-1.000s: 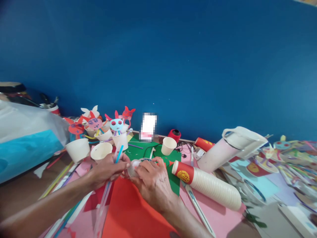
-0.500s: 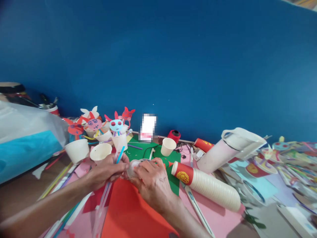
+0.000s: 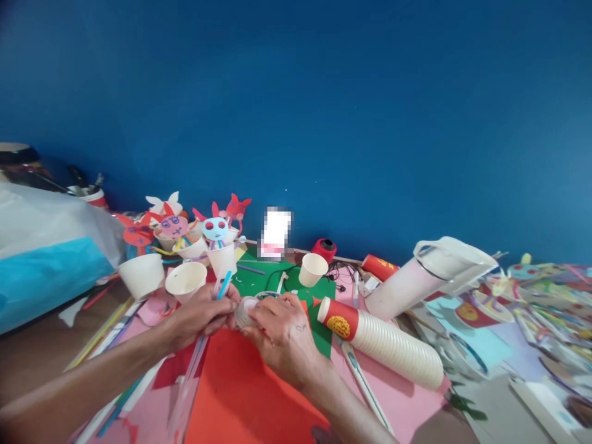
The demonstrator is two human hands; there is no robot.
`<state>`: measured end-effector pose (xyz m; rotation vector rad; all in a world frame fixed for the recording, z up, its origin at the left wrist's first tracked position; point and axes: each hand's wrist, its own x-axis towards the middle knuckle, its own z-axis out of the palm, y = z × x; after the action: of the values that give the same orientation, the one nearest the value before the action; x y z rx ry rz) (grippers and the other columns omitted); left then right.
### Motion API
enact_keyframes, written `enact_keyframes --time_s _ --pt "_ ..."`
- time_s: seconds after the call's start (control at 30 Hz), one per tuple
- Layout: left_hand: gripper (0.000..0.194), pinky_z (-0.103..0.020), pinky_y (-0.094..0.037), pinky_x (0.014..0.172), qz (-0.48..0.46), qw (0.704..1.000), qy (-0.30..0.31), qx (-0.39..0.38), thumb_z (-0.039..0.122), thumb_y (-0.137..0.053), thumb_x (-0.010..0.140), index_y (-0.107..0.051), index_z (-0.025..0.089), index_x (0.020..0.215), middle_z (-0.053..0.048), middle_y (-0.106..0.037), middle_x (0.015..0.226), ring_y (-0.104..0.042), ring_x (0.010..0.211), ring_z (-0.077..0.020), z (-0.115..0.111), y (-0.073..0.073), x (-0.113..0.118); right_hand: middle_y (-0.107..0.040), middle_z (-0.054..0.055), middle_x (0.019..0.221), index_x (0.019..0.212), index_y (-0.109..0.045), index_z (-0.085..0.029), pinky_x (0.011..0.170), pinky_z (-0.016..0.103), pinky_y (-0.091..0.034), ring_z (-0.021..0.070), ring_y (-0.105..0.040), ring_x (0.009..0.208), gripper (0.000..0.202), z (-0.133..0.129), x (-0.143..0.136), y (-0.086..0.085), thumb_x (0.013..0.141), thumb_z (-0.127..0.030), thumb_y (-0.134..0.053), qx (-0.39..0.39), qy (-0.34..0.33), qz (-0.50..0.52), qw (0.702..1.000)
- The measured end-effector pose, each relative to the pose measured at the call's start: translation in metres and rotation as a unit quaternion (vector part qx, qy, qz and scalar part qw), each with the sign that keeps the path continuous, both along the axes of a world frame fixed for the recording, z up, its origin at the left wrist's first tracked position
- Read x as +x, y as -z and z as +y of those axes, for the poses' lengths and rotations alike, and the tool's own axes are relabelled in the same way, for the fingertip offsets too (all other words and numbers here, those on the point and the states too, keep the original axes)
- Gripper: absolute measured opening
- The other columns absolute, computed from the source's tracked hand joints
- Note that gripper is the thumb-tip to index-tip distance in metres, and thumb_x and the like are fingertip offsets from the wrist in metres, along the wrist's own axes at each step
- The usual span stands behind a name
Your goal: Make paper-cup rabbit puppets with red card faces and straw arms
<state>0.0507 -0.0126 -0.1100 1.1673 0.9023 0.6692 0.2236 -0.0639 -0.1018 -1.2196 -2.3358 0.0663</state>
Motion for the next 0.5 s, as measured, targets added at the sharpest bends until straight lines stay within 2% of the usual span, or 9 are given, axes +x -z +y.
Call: enact_keyframes --time_s 0.1,0.27,0.5 --pt "0.005 -0.015 -0.018 0.032 -0.021 1.0 0.016 -0.001 0.019 -0.046 0.068 -0.049 0.015 0.067 0.001 -0.06 0.051 -0.027 0.029 -0.0007 -0.0002 0.0 -0.0018 -0.061 0.003 0.079 0.082 -0.057 -0.018 0.072 0.031 -0.032 0.0153 -0.053 0.074 0.016 0.0008 0.002 0.0002 0.088 -0.026 -0.045 -0.015 0.001 0.007 1.0" --pt "0.01 -0.015 -0.015 0.03 -0.006 1.0 0.019 -0.016 0.024 -0.052 0.068 -0.047 0.016 0.066 0.004 -0.055 0.046 -0.025 0.028 -0.0009 -0.0017 -0.0014 -0.0016 -0.061 0.003 0.077 0.081 -0.057 -0.018 0.072 0.031 -0.031 0.0152 -0.053 0.072 0.019 0.0 0.0013 0.0034 0.088 -0.029 -0.043 -0.018 -0.005 0.011 1.0" --pt "0.004 -0.016 -0.013 0.03 -0.011 0.999 0.023 -0.032 0.018 -0.048 0.066 -0.048 0.016 0.07 0.004 -0.056 0.046 -0.024 0.028 -0.0013 -0.0017 -0.0001 -0.0016 -0.062 0.003 0.077 0.081 -0.058 -0.018 0.072 0.031 -0.03 0.0154 -0.053 0.072 0.016 -0.0003 0.0025 0.0062 0.086 -0.028 -0.048 -0.02 -0.009 0.025 0.999"
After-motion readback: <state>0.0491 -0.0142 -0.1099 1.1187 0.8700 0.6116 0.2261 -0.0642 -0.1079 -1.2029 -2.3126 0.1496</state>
